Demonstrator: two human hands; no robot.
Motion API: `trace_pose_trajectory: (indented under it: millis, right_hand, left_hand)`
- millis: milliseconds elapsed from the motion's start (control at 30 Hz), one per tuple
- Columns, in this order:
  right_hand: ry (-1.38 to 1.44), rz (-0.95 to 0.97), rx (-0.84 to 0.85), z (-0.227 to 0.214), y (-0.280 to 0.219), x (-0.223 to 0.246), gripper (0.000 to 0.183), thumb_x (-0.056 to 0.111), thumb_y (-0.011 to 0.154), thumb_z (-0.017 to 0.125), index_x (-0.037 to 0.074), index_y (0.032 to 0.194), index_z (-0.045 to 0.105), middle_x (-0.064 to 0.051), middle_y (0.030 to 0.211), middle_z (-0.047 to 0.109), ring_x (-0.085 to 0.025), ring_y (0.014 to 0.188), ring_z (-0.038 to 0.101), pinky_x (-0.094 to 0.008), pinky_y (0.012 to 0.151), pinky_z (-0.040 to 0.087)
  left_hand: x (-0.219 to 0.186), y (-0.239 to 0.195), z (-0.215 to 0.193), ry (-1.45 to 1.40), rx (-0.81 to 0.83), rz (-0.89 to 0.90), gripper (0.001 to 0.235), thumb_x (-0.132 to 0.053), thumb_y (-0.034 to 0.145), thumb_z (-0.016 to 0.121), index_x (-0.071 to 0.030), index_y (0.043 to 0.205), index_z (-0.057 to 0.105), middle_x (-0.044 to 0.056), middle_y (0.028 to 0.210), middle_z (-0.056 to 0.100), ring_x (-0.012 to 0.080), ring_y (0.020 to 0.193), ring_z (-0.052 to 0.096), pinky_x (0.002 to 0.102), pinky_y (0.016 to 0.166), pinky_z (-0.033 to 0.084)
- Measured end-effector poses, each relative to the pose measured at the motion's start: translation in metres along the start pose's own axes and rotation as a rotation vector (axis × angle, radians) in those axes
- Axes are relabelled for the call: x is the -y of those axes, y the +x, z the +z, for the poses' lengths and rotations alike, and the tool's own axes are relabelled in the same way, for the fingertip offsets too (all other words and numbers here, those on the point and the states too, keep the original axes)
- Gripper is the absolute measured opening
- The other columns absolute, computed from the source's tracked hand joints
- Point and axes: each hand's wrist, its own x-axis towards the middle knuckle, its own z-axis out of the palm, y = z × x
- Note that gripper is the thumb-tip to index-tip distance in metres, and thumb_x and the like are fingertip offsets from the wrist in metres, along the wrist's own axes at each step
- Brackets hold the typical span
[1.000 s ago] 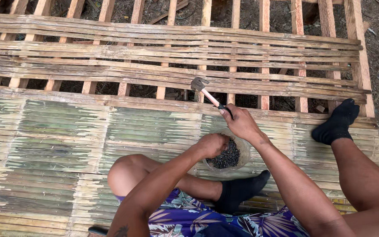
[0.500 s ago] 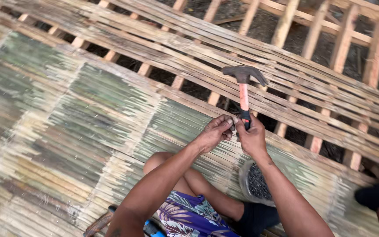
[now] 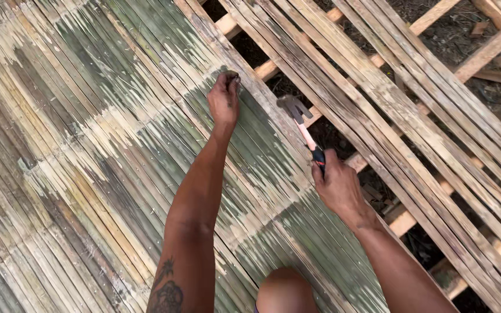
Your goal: The person sits on a bamboo floor and uses a hammer to drive nails into a wooden lattice structure. They repeatedly pick up nails from a plastic bag and hammer them into the wood.
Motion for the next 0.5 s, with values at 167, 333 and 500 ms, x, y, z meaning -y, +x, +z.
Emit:
trace_pose_trajectory:
  millis: [167, 333, 500]
  right_hand:
    - [0.159, 0.012, 0.062, 0.026, 0.087, 0.031, 0.014, 0.013, 0.103, 0.057, 0.0, 0.106, 0.053, -0.012, 0.062, 0.065, -0.02, 0.045, 0.066, -0.033, 0.036, 0.049]
    - [0.225, -0.085, -0.052, 0.042, 0.107, 0.05, 0.02, 0.015, 0.104, 0.059, -0.004, 0.105, 0.053, -0.012, 0.061, 0.064, -0.015, 0.048, 0.066, -0.03, 0.035, 0.046]
    - [0.064, -0.03, 0.141, 0.048, 0.12, 0.048, 0.018, 0.013, 0.107, 0.052, -0.005, 0.109, 0.051, -0.012, 0.064, 0.062, -0.021, 0.047, 0.06, -0.032, 0.035, 0.043]
  left_hand:
    - [0.031, 0.043, 0.015, 0.309, 0.108, 0.259, 0.03, -0.026, 0.097, 0.065, -0.01, 0.121, 0.071, 0.013, 0.141, 0.062, 0.03, 0.137, 0.05, 0.044, 0.115, 0.033]
    - [0.042, 0.039, 0.015, 0.321, 0.219, 0.184, 0.037, -0.031, 0.099, 0.062, -0.012, 0.13, 0.067, 0.011, 0.149, 0.054, 0.0264, 0.145, 0.042, 0.043, 0.122, 0.024]
    - [0.042, 0.033, 0.02, 0.422, 0.243, 0.172, 0.039, -0.034, 0.1, 0.061, -0.013, 0.132, 0.066, 0.011, 0.156, 0.047, 0.025, 0.144, 0.039, 0.043, 0.124, 0.021]
